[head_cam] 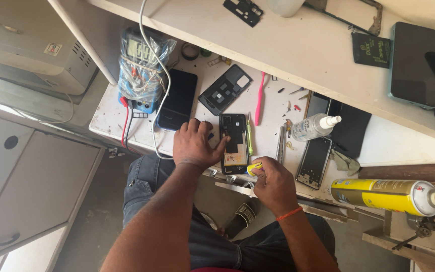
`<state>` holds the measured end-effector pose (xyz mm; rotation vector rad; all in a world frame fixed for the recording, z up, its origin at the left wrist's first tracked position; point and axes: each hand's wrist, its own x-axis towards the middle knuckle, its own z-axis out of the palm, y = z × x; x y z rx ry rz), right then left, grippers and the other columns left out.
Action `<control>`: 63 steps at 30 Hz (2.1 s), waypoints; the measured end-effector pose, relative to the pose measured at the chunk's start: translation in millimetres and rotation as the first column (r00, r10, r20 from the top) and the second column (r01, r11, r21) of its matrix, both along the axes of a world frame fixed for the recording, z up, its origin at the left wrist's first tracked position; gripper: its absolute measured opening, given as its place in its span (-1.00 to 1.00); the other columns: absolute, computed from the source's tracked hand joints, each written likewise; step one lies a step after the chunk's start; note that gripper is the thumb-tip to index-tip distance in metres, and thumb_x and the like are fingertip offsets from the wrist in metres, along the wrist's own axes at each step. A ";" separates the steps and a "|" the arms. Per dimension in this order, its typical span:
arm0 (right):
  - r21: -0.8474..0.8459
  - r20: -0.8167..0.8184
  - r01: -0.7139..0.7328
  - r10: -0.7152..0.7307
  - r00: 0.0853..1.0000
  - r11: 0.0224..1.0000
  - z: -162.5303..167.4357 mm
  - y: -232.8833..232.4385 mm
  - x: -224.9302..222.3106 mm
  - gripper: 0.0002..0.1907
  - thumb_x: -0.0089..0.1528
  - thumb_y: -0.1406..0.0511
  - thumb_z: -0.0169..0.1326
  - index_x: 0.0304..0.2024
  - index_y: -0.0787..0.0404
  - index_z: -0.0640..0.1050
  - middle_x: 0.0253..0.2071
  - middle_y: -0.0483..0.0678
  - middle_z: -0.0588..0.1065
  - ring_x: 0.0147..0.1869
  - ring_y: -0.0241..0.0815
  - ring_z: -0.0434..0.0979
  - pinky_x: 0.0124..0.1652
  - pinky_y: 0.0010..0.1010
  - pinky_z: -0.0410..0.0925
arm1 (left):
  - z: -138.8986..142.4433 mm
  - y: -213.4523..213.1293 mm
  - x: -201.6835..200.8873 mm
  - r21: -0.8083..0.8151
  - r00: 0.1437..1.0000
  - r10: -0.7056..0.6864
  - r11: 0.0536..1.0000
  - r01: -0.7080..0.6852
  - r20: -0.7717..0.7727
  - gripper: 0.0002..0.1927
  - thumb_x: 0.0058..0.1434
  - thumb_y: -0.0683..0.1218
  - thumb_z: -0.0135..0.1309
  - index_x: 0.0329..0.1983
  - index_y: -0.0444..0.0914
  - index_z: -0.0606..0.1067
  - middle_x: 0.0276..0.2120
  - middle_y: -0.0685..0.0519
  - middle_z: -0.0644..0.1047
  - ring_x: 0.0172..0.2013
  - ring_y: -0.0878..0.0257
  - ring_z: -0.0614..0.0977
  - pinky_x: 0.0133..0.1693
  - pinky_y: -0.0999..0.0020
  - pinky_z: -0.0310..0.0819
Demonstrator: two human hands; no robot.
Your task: The person repairs a disassembled smartphone at a workbench. They use a screwdriver to work on the phone's internal components, apply adhesive from a small bottle, press the back cover onto the phone body, and apply liquid from a spray bottle onto the assembled phone.
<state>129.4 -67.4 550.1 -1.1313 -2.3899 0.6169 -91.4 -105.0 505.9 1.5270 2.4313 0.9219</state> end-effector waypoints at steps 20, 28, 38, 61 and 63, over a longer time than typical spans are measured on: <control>0.010 0.019 -0.054 0.054 0.998 0.998 -0.6 -8.4 -19.2 -0.76 0.10 0.50 0.14 -0.19 0.19 0.54 -0.28 0.08 0.58 -0.19 0.15 0.61 -0.23 -0.12 0.45 | -6.3 -1.3 -2.4 0.058 1.000 -0.009 0.998 0.010 -0.016 -0.47 0.04 0.36 0.26 -0.31 -0.17 0.54 -0.28 -0.02 0.48 -0.17 0.00 0.52 -0.16 0.08 0.36; 0.001 0.041 -0.090 0.090 0.995 0.996 -3.1 -10.5 -26.2 -0.70 0.06 0.52 0.09 -0.18 0.17 0.55 -0.26 0.05 0.60 -0.18 0.12 0.63 -0.20 -0.13 0.47 | -8.3 -2.4 -2.2 0.066 1.000 -0.004 0.998 0.003 0.007 -0.48 0.04 0.35 0.26 -0.30 -0.16 0.55 -0.27 -0.02 0.47 -0.18 0.00 0.52 -0.15 0.08 0.36; 0.015 0.044 -0.136 0.135 0.990 0.991 -6.2 -15.8 -33.4 -0.73 0.08 0.50 0.10 -0.17 0.17 0.55 -0.27 0.04 0.59 -0.17 0.11 0.63 -0.21 -0.14 0.46 | -13.0 -2.6 -3.2 0.041 1.000 -0.008 0.999 0.007 0.014 -0.47 0.05 0.35 0.24 -0.26 -0.16 0.55 -0.25 -0.02 0.47 -0.16 0.00 0.52 -0.14 0.08 0.36; 0.151 0.090 -0.233 0.221 0.971 0.961 -14.7 -16.1 -49.1 -0.78 0.11 0.48 0.14 -0.19 0.17 0.55 -0.23 -0.02 0.59 -0.14 0.06 0.62 -0.19 -0.18 0.47 | -31.0 -4.5 -3.0 0.095 0.998 -0.013 0.995 0.007 0.061 -0.49 0.04 0.32 0.26 -0.24 -0.17 0.55 -0.27 -0.02 0.46 -0.17 0.00 0.51 -0.15 0.08 0.36; 0.163 0.072 -0.262 0.253 0.965 0.951 -15.1 -14.0 -51.6 -0.80 0.14 0.46 0.15 -0.19 0.17 0.54 -0.21 -0.04 0.59 -0.13 0.04 0.62 -0.17 -0.19 0.48 | -31.2 -3.5 -3.7 0.077 0.998 -0.017 0.997 0.012 0.059 -0.48 0.04 0.33 0.26 -0.24 -0.18 0.55 -0.27 -0.02 0.45 -0.17 0.00 0.51 -0.15 0.08 0.36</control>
